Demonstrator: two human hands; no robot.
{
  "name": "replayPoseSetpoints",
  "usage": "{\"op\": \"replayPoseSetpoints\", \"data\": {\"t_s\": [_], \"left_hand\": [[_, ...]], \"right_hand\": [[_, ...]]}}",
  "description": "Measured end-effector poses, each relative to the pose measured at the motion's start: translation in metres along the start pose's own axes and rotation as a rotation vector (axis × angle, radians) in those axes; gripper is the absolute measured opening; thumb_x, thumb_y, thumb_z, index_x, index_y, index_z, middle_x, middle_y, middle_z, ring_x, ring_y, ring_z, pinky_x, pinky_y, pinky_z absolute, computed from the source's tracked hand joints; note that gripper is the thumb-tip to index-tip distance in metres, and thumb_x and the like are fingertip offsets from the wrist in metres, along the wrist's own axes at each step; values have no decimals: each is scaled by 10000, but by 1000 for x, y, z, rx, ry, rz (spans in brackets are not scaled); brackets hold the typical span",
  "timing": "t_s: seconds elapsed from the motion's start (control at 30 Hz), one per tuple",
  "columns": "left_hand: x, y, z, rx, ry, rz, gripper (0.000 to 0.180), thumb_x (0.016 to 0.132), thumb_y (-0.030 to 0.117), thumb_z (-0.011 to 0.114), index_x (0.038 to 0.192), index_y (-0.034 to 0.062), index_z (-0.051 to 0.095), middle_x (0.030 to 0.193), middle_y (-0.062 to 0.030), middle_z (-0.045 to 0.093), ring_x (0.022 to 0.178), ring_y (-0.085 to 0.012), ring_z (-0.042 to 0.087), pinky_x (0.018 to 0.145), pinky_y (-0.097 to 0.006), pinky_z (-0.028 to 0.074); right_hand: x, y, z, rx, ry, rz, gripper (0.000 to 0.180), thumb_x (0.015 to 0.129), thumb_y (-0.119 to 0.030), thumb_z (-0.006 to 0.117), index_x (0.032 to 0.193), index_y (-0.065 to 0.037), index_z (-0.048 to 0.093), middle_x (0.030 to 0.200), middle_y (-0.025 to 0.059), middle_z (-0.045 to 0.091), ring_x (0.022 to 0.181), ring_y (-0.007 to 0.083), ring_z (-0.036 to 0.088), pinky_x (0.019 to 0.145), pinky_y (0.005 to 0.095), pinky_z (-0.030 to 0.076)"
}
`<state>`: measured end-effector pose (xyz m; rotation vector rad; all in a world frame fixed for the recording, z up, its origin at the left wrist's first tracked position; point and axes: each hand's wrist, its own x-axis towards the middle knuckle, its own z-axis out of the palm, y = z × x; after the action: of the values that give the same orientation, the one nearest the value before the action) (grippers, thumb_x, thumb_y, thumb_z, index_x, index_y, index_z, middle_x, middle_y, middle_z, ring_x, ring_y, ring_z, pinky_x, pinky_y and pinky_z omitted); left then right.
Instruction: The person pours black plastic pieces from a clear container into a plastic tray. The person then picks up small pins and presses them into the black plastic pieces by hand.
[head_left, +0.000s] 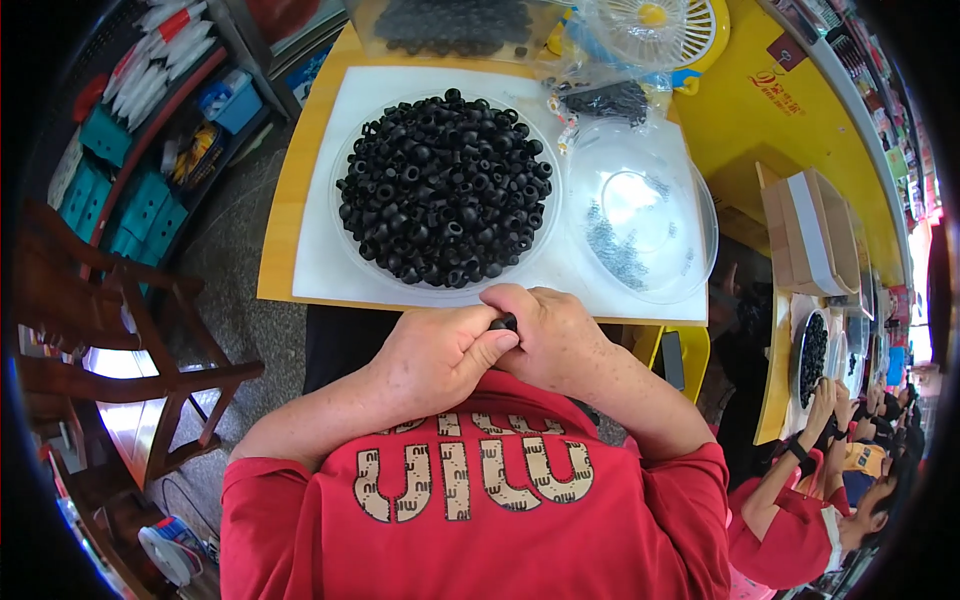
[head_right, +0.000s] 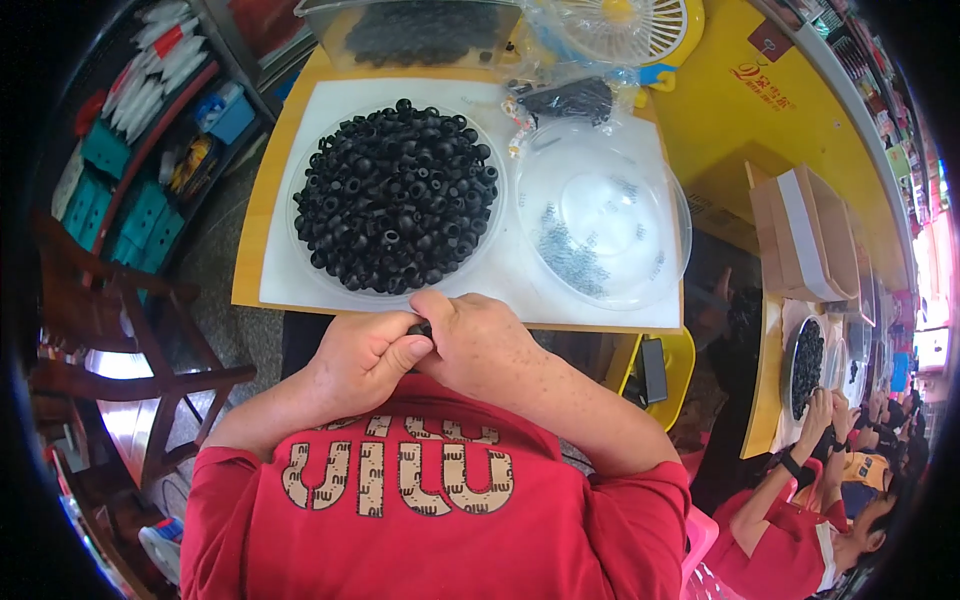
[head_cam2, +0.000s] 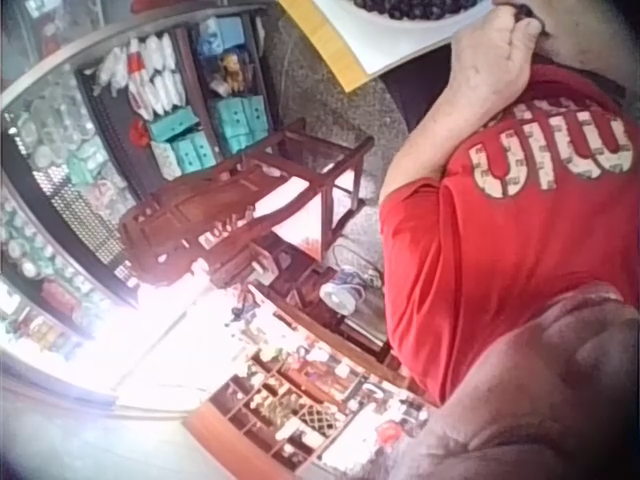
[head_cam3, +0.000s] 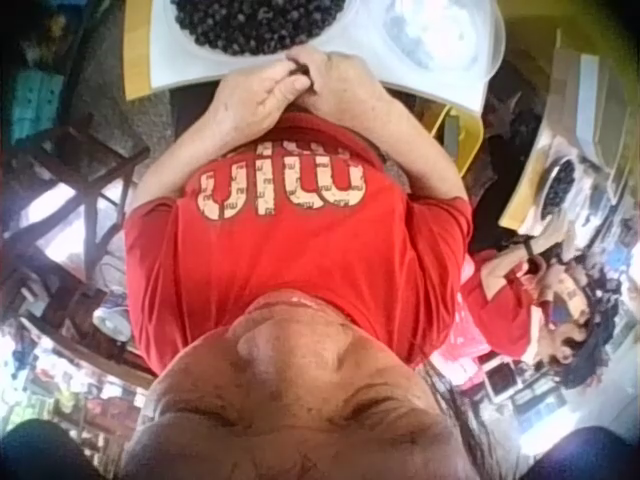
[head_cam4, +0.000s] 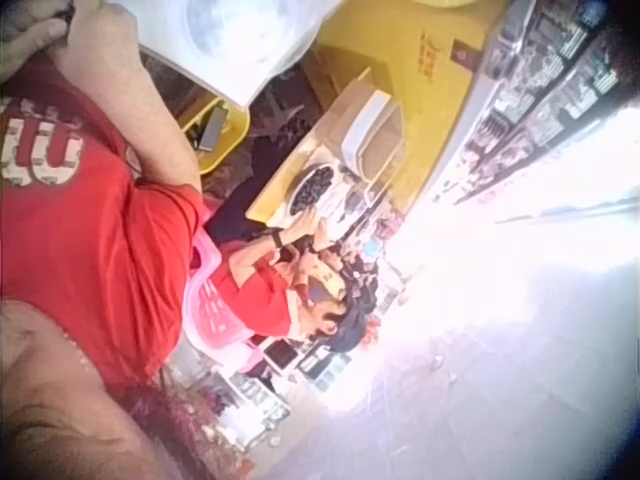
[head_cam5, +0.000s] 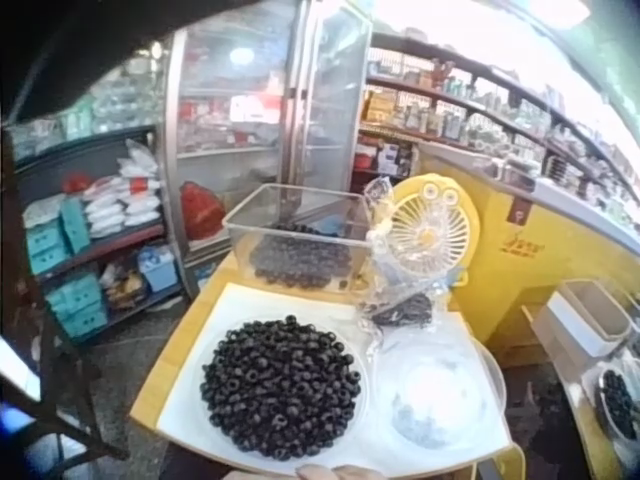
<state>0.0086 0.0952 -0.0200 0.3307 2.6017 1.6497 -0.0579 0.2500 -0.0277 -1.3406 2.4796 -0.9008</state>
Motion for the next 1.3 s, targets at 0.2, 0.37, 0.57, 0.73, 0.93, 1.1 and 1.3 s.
{"op": "replayPoseSetpoints", "data": {"t_s": [0.2, 0.37, 0.57, 0.73, 0.93, 1.1, 1.3], "left_hand": [[-3, -3, 1, 54, 14, 60, 223, 879, 221, 488, 802, 12, 507, 640, -153, 539, 602, -330, 545, 524, -364, 426], [0, -4, 4, -231, 11, 5, 220, 883, 201, 475, 937, -1, 540, 739, -131, 597, 673, -234, 589, 596, -299, 452], [-1, -10, 5, -492, 36, -149, 241, 875, 135, 436, 1010, -20, 562, 834, -79, 621, 769, -97, 567, 674, -230, 450], [0, -11, 0, -727, 29, -286, 230, 874, 131, 427, 962, -21, 576, 793, -57, 607, 726, -81, 557, 648, -216, 456], [0, -18, -4, -936, -121, -357, 211, 902, 187, 439, 923, 26, 573, 755, -30, 570, 631, -91, 532, 594, -221, 459], [-2, -26, -4, -1185, -119, -505, 226, 892, 272, 498, 909, 59, 572, 737, -29, 561, 550, -83, 501, 517, -217, 450], [1, -31, -6, -1248, -22, -471, 155, 845, 158, 575, 920, 24, 555, 781, -59, 586, 622, -115, 571, 559, -246, 510]], "right_hand": [[4, 2, -6, -57, -3, -207, 336, 682, -153, 636, 925, -10, 454, 681, 154, 587, 660, 336, 590, 589, 395, 476], [6, -10, -16, 166, -87, -21, 480, 696, -134, 621, 1097, 7, 397, 823, 198, 594, 742, 358, 592, 622, 405, 482], [12, -11, -11, 220, -147, 29, 552, 719, -141, 610, 1180, 11, 348, 928, 225, 574, 793, 368, 591, 651, 408, 486], [9, -14, -18, 426, -150, 133, 564, 727, -128, 633, 1227, -43, 387, 967, 154, 600, 872, 293, 603, 721, 350, 495], [5, 7, -11, 436, 176, -165, 264, 745, -10, 618, 1004, -57, 599, 953, 96, 608, 878, 224, 601, 717, 294, 493], [9, 7, -11, 361, 222, -239, 223, 723, 10, 634, 936, -57, 632, 892, 84, 615, 822, 210, 603, 676, 275, 491], [10, 6, -8, 315, 248, -139, 192, 713, 7, 644, 894, -56, 634, 844, 69, 618, 739, 191, 605, 635, 272, 487]]}}
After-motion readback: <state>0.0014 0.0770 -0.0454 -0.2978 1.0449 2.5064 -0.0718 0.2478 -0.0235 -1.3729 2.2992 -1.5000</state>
